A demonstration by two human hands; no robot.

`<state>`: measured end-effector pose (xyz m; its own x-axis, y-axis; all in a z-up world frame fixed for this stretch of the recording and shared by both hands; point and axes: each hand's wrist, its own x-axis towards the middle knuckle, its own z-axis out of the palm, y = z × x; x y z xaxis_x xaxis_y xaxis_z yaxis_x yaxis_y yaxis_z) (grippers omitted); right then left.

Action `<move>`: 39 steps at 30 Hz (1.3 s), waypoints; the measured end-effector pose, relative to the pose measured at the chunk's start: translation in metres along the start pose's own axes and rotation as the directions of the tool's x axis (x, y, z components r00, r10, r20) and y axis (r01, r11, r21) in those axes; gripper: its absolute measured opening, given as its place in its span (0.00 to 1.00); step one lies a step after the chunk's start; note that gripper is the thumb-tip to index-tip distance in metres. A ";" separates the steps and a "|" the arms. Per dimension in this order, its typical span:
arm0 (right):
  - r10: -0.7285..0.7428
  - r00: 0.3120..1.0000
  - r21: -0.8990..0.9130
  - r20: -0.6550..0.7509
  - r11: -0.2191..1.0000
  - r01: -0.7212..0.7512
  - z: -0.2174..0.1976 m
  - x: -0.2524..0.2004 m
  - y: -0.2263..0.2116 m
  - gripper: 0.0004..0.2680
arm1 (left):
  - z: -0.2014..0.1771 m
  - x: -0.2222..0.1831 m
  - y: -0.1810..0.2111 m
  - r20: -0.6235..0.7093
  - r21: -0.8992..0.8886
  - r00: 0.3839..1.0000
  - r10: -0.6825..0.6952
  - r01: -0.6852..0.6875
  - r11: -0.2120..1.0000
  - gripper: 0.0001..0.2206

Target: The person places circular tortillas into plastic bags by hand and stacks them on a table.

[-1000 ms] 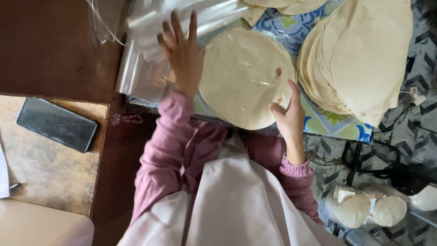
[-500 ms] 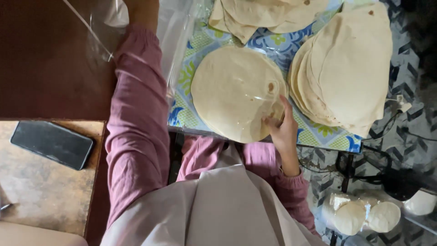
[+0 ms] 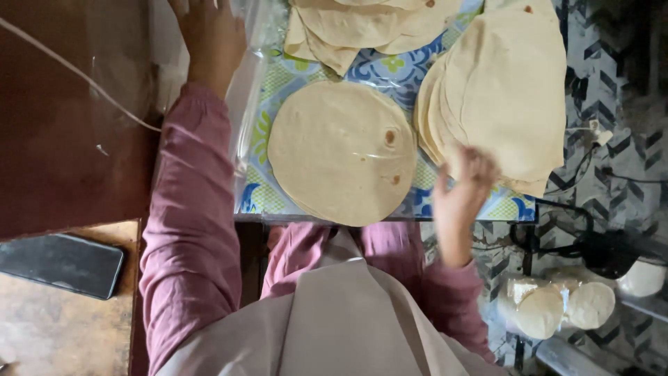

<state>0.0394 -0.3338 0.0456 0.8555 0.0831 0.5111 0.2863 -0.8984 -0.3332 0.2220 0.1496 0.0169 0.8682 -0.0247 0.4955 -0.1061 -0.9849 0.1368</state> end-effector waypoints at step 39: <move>0.161 0.971 -0.645 -0.177 0.726 -0.238 -0.034 0.024 0.404 0.16 | -0.055 -0.151 0.142 0.019 -0.421 0.989 0.147 -0.125 0.898 0.11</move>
<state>0.1606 -0.7092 -0.0494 0.8003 -0.1405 0.5829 -0.2745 -0.9502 0.1478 0.0493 0.0228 0.0083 0.8522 -0.1724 0.4941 -0.4083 -0.8095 0.4218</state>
